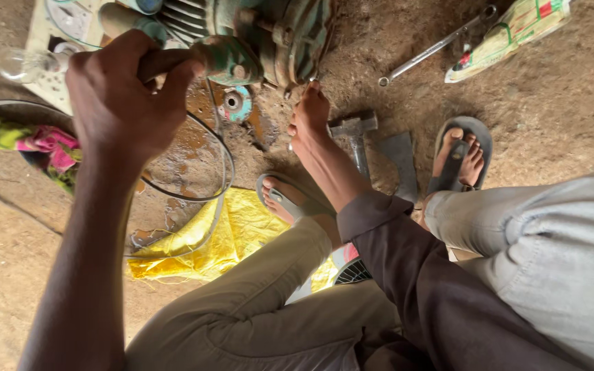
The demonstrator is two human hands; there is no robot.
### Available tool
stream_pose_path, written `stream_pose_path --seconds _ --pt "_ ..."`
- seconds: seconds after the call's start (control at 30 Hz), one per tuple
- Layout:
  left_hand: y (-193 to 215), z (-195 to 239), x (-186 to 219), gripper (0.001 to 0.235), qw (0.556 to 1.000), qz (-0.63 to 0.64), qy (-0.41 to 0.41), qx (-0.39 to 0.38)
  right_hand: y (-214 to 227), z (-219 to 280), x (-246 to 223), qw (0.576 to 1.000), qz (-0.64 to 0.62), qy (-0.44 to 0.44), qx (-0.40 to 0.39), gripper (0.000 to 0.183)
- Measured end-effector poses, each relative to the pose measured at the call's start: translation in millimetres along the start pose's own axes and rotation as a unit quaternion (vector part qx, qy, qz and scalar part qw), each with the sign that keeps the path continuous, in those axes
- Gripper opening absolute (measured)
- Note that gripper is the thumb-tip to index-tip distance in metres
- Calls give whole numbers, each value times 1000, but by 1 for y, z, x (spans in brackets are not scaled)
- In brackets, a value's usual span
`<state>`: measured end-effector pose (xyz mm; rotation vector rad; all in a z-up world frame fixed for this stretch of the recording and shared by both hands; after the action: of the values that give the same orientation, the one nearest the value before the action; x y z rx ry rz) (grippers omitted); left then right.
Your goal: The person uses a wrench to tighten bolts on a green electric motor while another person holds a hose attached to the motor. The person repeatedly adjusts the wrench and repositions their hands to work on different bolts on the motor housing.
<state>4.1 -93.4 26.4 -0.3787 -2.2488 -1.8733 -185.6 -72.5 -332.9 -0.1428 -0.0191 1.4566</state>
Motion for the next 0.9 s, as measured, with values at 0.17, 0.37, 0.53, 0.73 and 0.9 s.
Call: stream_pose_path --seconds 0.17,0.37,0.53,0.73,0.9 --pt "1 -7 5 31 1000 -16 -6 -10 -2 1 -8 999 -14 -20 26 46" --pt "-7 1 7 18 998 7 -41 -38 7 4 -2 1000 2 7 2 43" --pt "-30 25 -27 14 958 257 127 -7 -2 19 -12 992 27 67 -105 35" --pt "-59 44 -53 11 965 165 178 -101 42 25 -9 970 118 202 -59 28" --pt "-45 43 -52 21 966 202 153 -42 55 75 -40 772 411 475 98 15"
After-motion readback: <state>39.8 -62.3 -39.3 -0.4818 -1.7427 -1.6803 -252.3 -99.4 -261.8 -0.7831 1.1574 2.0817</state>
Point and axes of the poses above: each hand's wrist, its own z-axis away from the middle knuckle, its own y-axis out of the back of the hand, x = y × z, the point moved 9 cm from there along -z, towards the middle knuckle, and after that the axes turned 14 degrees about -y, right-handed, at the moved point
